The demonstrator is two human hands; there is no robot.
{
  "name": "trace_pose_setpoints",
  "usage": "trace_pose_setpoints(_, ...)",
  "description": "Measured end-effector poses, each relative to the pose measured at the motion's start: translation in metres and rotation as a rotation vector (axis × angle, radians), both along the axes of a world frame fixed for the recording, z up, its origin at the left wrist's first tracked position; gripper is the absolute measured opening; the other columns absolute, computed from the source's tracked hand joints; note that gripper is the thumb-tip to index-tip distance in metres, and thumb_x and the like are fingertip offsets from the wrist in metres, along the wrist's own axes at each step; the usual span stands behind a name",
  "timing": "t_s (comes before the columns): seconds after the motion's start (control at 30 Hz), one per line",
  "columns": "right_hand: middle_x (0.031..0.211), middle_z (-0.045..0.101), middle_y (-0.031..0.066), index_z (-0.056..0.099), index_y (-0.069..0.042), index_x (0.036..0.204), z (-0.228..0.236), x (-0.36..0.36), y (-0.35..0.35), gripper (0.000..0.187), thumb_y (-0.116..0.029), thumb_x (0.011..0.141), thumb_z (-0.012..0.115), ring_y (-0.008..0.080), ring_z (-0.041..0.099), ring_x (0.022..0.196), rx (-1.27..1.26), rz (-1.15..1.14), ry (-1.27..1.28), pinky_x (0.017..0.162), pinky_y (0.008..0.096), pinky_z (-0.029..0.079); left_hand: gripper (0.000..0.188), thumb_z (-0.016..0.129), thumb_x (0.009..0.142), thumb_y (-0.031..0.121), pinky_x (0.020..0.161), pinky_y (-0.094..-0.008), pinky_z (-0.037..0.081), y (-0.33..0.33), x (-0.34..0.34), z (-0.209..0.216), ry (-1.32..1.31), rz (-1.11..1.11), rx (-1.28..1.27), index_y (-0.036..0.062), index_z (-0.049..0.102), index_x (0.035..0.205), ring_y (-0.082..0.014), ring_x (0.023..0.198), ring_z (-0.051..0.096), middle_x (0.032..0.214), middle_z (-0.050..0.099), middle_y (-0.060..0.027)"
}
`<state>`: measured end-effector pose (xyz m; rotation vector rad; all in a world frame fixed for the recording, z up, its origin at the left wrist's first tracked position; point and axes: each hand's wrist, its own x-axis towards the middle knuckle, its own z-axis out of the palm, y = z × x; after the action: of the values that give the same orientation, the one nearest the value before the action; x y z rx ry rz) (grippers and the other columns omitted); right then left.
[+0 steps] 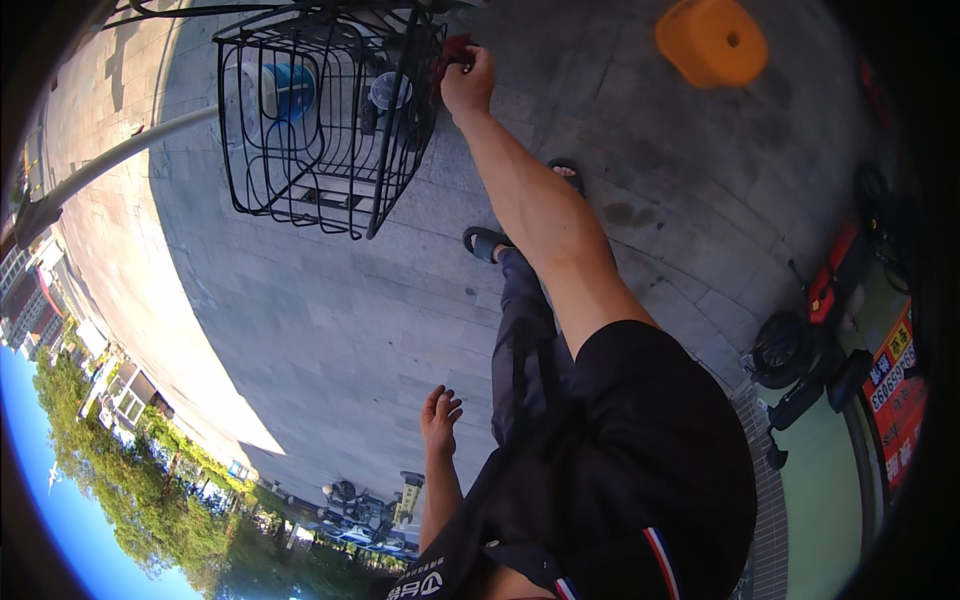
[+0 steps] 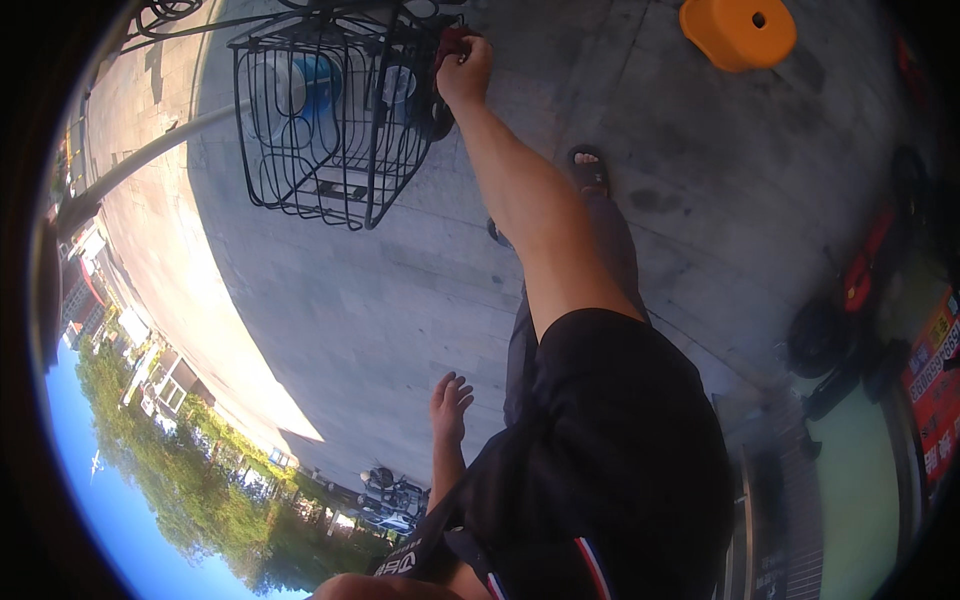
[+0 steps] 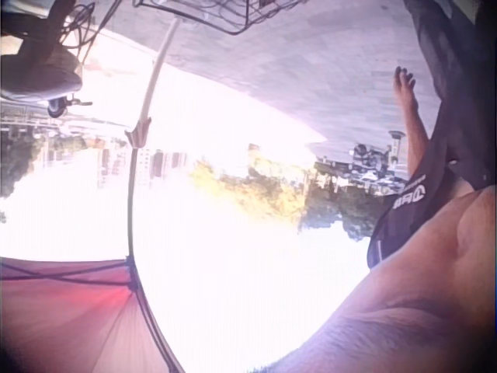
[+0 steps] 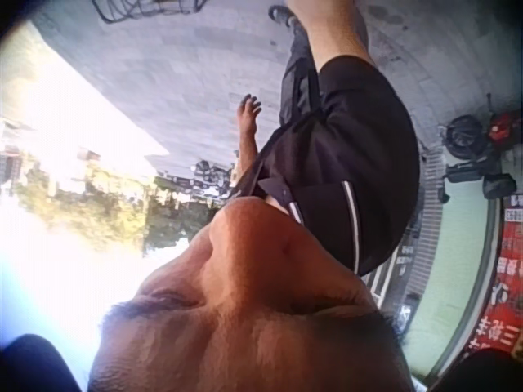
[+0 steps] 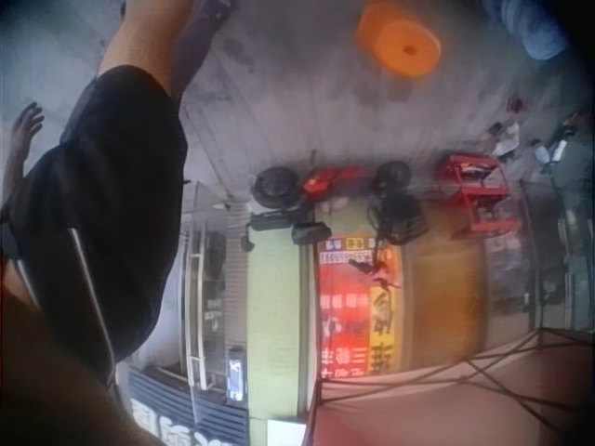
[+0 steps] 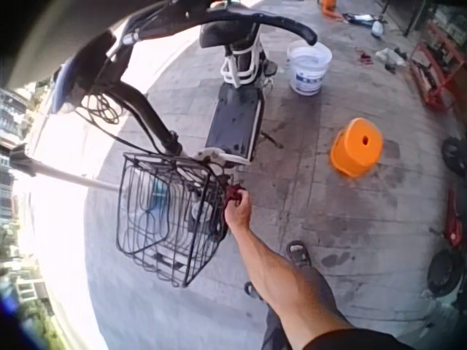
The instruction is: The person wipes the seat, handlebars, and front basket of an electric scooter using a red cloth. They repeatedly dip the cloth into a bucket of water to clean different parts of the scooter.
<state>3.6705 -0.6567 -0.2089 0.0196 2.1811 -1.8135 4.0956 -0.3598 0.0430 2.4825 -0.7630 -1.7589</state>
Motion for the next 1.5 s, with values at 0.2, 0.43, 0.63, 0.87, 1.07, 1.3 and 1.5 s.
trace_pose_setpoints(0.2,0.102,0.061,0.0152,0.061,-0.002,0.102,0.006,0.145,0.090,0.026,0.002,0.077,0.054,0.0281,0.062,0.093,-0.022,0.372,-0.148,0.080,0.0362,0.049,0.047,0.061,0.097,0.026,0.080,-0.0313,0.052,0.012,-0.020,0.001,0.015,0.048,0.007,-0.0003,0.049,0.135,-0.0199,0.098,0.064,0.119,0.063,-0.0113)
trace_pose_setpoints(0.43,0.108,0.065,0.0130,0.056,-0.003,0.117,0.069,0.221,0.097,0.025,-0.006,0.092,0.053,0.0253,0.065,0.098,-0.487,0.314,-1.410,0.085,0.0437,0.054,0.051,0.057,0.098,0.027,0.082,-0.0352,0.054,0.013,-0.003,0.004,0.028,0.054,-0.066,-0.0023,0.045,0.137,-0.0257,0.101,0.065,0.122,0.061,-0.0159)
trace_pose_setpoints(0.63,0.108,0.066,0.0121,0.057,-0.004,0.113,0.071,0.170,0.093,0.019,-0.012,0.101,0.044,0.0244,0.065,0.097,-0.613,-0.116,-1.293,0.085,0.0404,0.058,0.044,0.063,0.095,0.025,0.076,-0.0310,0.054,0.010,0.038,0.001,0.047,0.291,-0.126,0.0010,0.053,0.131,-0.0194,0.092,0.065,0.115,0.063,-0.0118)
trace_pose_setpoints(0.87,0.131,0.059,0.0157,0.053,-0.001,0.127,0.098,0.204,0.084,0.033,-0.018,0.103,0.037,0.0304,0.059,0.117,-0.761,-0.224,-1.215,0.104,0.0479,0.048,0.050,0.061,0.097,0.026,0.078,-0.0337,0.053,-0.127,0.052,-0.037,0.371,0.328,-0.156,0.0053,0.045,0.140,-0.0188,0.095,0.062,0.118,0.060,-0.0075)
trace_pose_setpoints(1.07,0.140,0.053,0.0133,0.052,-0.004,0.133,0.105,0.259,0.029,0.039,-0.024,0.102,0.037,0.0323,0.047,0.132,-0.843,-0.011,-1.174,0.115,0.0474,0.031,0.052,0.054,0.100,0.032,0.083,-0.0384,0.053,-0.289,-0.049,-0.118,0.835,0.229,-0.107,0.0105,0.039,0.145,-0.0225,0.109,0.058,0.136,0.050,-0.0099)
trace_pose_setpoints(1.3,0.118,0.062,-0.0015,0.055,-0.017,0.130,0.133,0.239,0.079,0.032,-0.029,0.101,0.052,0.0113,0.055,0.103,-0.037,0.469,-0.665,0.090,0.0321,0.043,0.039,0.048,0.101,0.017,0.087,-0.0369,0.053,-0.312,-0.138,-0.181,1.081,0.605,0.027,0.0065,0.045,0.138,-0.0199,0.096,0.063,0.114,0.063,-0.0091)
trace_pose_setpoints(1.5,0.104,0.067,0.0057,0.062,-0.002,0.114,0.221,0.211,0.136,0.021,-0.016,0.101,0.053,0.0095,0.060,0.089,0.394,0.841,-0.327,0.079,0.0255,0.050,0.019,0.039,0.100,0.013,0.074,-0.0443,0.058,-0.343,-0.161,-0.210,0.953,1.061,0.011,0.0048,0.053,0.111,-0.0249,0.083,0.066,0.097,0.064,-0.0096)
